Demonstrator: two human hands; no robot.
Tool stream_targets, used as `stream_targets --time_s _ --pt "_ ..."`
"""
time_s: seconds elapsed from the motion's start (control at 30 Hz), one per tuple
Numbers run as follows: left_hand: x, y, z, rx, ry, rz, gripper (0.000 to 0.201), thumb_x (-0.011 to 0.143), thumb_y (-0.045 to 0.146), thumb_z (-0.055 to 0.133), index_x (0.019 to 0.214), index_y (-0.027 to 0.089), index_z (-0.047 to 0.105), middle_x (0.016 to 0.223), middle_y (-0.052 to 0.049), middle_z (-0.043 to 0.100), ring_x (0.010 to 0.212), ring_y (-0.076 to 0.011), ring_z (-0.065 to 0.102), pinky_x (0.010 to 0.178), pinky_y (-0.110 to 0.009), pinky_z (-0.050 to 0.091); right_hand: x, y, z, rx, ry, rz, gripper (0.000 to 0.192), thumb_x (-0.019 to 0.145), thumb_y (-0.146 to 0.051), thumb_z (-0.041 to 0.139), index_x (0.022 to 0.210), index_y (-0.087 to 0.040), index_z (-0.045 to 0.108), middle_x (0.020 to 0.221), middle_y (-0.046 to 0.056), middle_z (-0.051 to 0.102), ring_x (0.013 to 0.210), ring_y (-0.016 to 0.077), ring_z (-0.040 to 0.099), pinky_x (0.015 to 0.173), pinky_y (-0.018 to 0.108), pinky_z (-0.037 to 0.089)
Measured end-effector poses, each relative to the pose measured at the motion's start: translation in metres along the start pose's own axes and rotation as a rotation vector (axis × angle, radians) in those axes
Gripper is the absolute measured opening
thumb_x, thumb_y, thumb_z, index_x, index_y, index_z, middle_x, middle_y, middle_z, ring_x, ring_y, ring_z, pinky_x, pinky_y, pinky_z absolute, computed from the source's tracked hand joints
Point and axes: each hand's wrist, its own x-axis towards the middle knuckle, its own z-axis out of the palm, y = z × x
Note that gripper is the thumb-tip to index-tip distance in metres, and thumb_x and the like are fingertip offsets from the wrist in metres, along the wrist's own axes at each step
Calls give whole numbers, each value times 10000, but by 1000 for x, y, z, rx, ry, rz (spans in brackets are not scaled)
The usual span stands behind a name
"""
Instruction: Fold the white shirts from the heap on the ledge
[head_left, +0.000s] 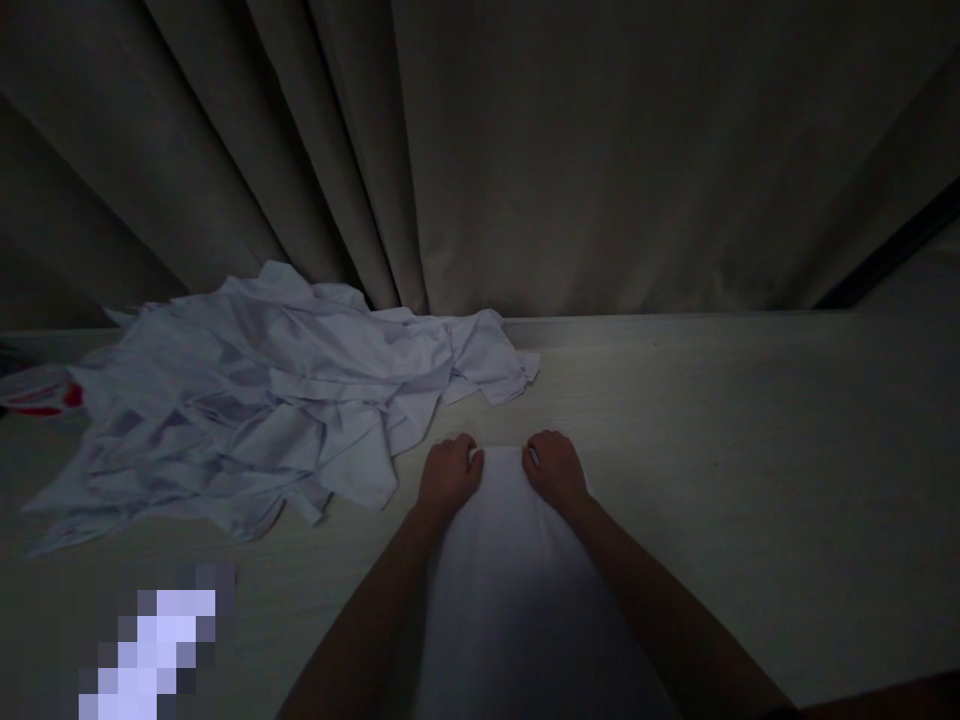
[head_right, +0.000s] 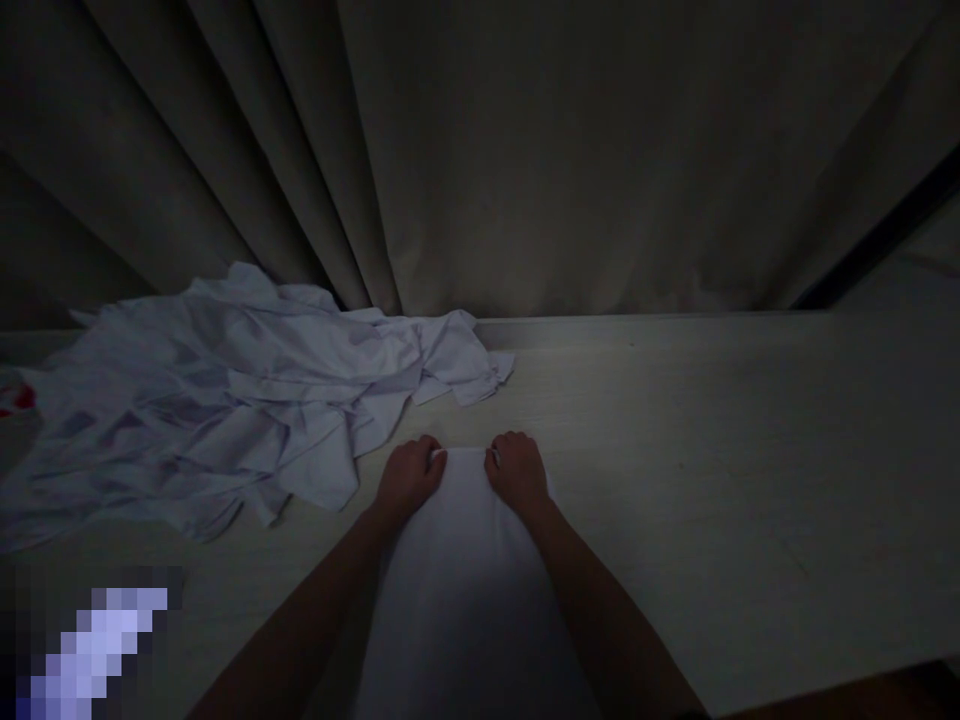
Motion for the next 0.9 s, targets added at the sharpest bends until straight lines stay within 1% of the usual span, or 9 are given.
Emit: stream_targets --time_s 0.1,0.23,0.37,0.47,0.57,0.63,0.77,0.9 --pt "-1 1 1 28 -3 -6 324 898 392 316 917 176 558 811 -73 638 794 -202 580 757 -332 377 0 0 -1 -30 -1 6 144 869 -215 434 869 -169 570 873 62 599 848 190 491 797 305 318" --pt "2 2 2 74 -18 6 389 919 374 236 886 166 564 792 -95 643 781 -216 586 751 -350 374 1 0 -2 -63 -21 9 170 872 -185 418 947 -169 569 921 58 608 877 189 496 805 302 314" --pt "8 2 -1 84 -51 44 332 907 363 298 905 170 568 765 -84 658 726 -207 592 709 -338 380 4 2 -4 -98 -42 7 151 869 -216 443 891 -174 586 877 57 613 862 192 507 789 304 319" --pt "10 -2 -7 77 -63 70 295 884 384 373 852 183 586 781 -73 662 750 -199 592 715 -325 383 7 8 -9 -140 -55 19 198 890 -271 435 851 -172 601 861 76 616 844 202 517 769 321 322" --pt "7 -11 -14 63 -44 69 347 884 438 373 823 183 600 837 -79 658 834 -204 582 769 -329 385 7 18 -15 -181 -51 52 267 916 -307 401 853 -158 614 888 107 620 862 223 525 765 343 322" --pt "4 -18 -17 46 -35 55 380 890 456 355 812 181 605 836 -77 655 836 -198 578 781 -325 387 6 26 -17 -195 -54 56 278 921 -313 400 845 -156 617 889 110 624 863 223 530 764 342 323" --pt "2 -28 -14 -1 -41 28 411 883 492 361 762 186 608 791 -62 657 780 -175 582 740 -295 399 3 35 -14 -188 -64 31 276 936 -298 389 831 -170 609 849 74 634 804 185 538 749 305 328" --pt "3 -31 -6 -26 -42 -3 443 872 529 364 736 191 614 759 -56 655 760 -174 584 726 -290 401 0 38 -8 -166 -32 50 310 956 -283 338 814 -171 591 821 59 628 778 176 531 745 293 327"
